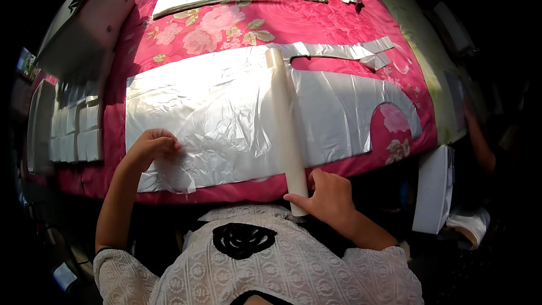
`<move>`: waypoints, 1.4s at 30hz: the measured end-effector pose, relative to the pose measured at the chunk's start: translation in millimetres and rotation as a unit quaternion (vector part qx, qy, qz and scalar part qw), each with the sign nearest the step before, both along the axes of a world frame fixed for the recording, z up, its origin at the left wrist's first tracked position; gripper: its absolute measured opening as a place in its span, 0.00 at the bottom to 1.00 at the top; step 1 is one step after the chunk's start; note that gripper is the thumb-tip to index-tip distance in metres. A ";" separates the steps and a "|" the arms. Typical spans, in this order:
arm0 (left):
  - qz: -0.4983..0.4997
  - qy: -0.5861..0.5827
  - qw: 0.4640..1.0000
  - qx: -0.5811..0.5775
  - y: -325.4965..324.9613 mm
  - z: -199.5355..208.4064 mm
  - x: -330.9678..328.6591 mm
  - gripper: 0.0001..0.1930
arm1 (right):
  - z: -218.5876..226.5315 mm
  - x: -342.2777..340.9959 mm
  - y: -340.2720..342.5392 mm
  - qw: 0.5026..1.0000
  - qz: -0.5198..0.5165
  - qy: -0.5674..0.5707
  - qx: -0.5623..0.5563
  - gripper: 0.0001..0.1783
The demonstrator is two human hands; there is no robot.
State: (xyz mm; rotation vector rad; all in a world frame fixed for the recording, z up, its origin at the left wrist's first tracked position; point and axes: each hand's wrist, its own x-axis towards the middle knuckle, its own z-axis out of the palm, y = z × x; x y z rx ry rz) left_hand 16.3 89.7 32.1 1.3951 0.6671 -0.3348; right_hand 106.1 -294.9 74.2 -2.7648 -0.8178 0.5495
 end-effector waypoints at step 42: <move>-0.253 -0.277 0.724 0.579 -198.7 -46.2 103.1 0.35 | -34.2 334.6 31.6 0.402 -0.294 0.254 0.829 0.28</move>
